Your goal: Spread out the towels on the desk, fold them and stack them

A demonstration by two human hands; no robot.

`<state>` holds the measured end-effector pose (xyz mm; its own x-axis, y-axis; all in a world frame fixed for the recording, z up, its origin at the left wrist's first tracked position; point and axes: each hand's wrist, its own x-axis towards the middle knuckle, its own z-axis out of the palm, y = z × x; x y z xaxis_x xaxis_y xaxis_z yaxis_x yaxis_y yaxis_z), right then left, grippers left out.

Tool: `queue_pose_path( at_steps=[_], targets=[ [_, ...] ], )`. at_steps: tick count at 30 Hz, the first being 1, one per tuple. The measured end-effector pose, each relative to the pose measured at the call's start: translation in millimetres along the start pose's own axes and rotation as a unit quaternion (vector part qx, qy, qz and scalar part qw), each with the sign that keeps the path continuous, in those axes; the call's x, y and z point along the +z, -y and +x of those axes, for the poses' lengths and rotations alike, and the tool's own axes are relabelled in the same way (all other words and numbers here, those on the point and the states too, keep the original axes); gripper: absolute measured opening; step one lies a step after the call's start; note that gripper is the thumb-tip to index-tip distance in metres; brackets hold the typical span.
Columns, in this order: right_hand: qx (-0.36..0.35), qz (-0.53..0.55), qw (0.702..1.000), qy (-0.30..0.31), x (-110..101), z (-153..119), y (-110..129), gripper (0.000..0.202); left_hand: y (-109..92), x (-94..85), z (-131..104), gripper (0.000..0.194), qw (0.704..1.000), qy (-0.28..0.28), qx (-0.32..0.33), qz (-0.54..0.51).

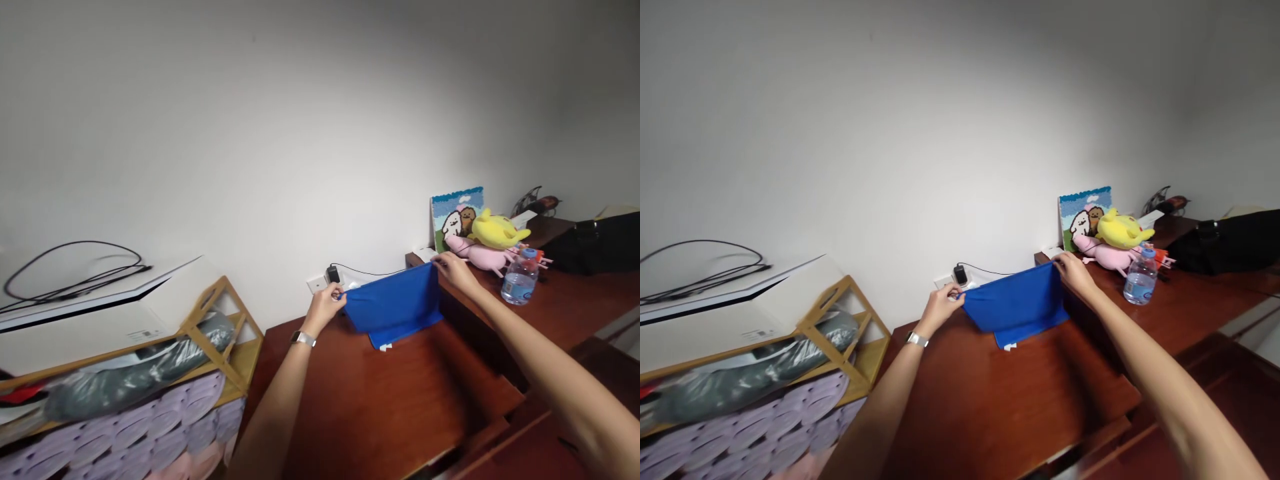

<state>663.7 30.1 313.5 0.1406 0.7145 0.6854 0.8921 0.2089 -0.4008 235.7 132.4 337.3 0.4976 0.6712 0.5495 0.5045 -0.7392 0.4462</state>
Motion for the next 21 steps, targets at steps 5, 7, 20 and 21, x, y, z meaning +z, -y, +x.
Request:
queue_pose_path(
  at_steps=[5,7,20,21],
  targets=[
    [0.127,-0.046,0.991,-0.01,52.3,7.6,-41.8,0.031,26.8,69.7,8.6,0.013,0.997,0.005,0.01,0.077],
    [0.175,-0.065,0.982,0.016,78.1,-9.6,-55.5,0.032,38.1,106.6,-5.8,0.015,0.995,0.03,0.008,0.099],
    [0.294,-0.15,0.925,0.19,201.1,-155.8,-85.0,0.053,99.1,264.8,-147.9,0.037,0.987,0.088,0.007,0.138],
    [0.291,-0.164,0.922,0.196,203.9,-162.3,-87.2,0.056,103.4,269.0,-148.9,0.041,0.986,0.087,0.013,0.142]
  ],
)
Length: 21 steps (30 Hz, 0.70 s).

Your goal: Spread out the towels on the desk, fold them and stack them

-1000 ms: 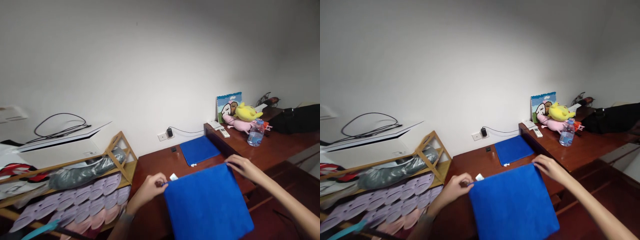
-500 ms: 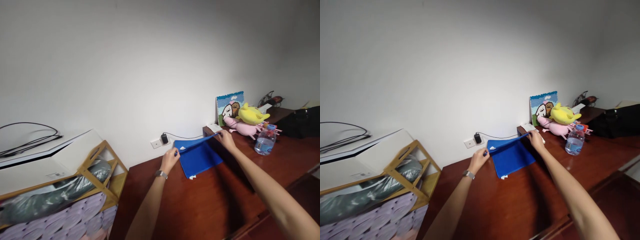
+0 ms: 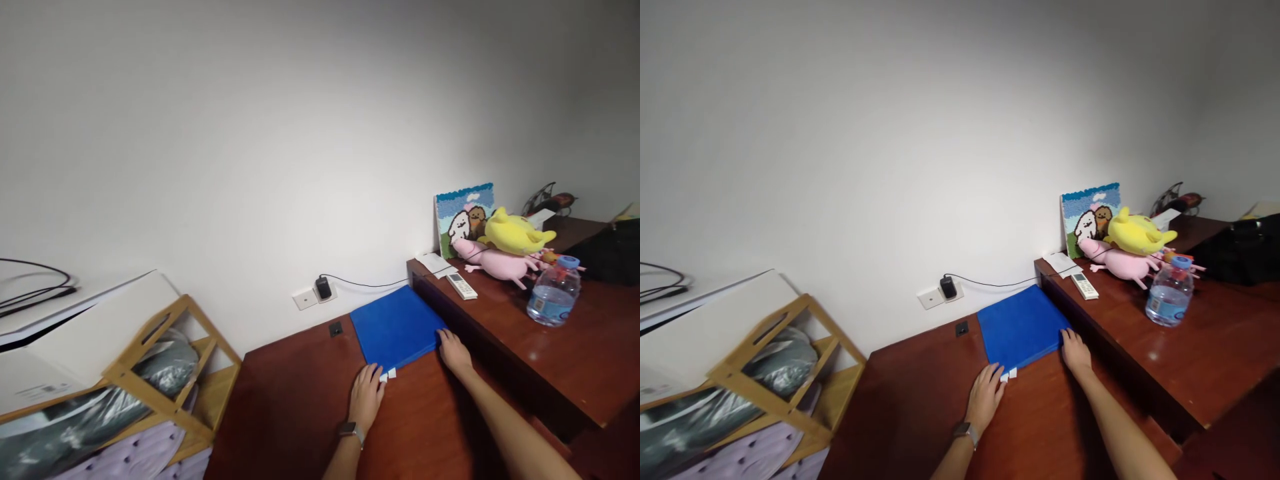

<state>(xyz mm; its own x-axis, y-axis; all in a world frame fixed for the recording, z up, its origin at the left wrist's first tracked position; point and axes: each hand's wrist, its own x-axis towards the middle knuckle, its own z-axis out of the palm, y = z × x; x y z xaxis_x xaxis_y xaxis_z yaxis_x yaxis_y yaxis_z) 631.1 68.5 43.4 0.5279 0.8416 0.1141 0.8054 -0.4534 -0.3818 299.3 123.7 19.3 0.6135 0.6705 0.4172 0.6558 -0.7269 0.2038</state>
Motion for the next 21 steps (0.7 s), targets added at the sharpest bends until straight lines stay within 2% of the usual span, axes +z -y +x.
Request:
queue_pose_path(
  at_steps=[4,7,10,13,17,21],
  targets=[
    [0.009,-0.06,0.998,-0.002,9.3,-2.8,-11.6,0.058,8.3,9.1,9.1,0.042,1.0,0.009,0.02,0.013],
    [0.012,-0.071,0.997,-0.003,5.7,-0.2,-15.5,0.053,13.7,7.8,12.8,0.043,1.0,0.011,0.018,0.01],
    [-0.001,-0.072,0.997,0.003,-1.6,-2.8,-16.2,0.041,19.6,4.0,4.7,0.046,1.0,-0.004,0.016,-0.002],
    [-0.016,-0.071,0.997,0.01,-6.8,-19.3,-15.9,0.03,23.7,-1.4,-16.8,0.048,1.0,-0.023,0.011,-0.011],
    [-0.027,-0.06,0.998,-0.003,-4.8,-65.6,-17.1,0.03,20.9,-14.4,-58.6,0.049,0.999,-0.033,-0.004,-0.022],
    [0.011,0.044,0.999,-0.028,-0.3,-108.3,-16.2,0.028,8.9,-35.3,-96.5,0.048,0.999,-0.013,-0.025,-0.041]
  ],
)
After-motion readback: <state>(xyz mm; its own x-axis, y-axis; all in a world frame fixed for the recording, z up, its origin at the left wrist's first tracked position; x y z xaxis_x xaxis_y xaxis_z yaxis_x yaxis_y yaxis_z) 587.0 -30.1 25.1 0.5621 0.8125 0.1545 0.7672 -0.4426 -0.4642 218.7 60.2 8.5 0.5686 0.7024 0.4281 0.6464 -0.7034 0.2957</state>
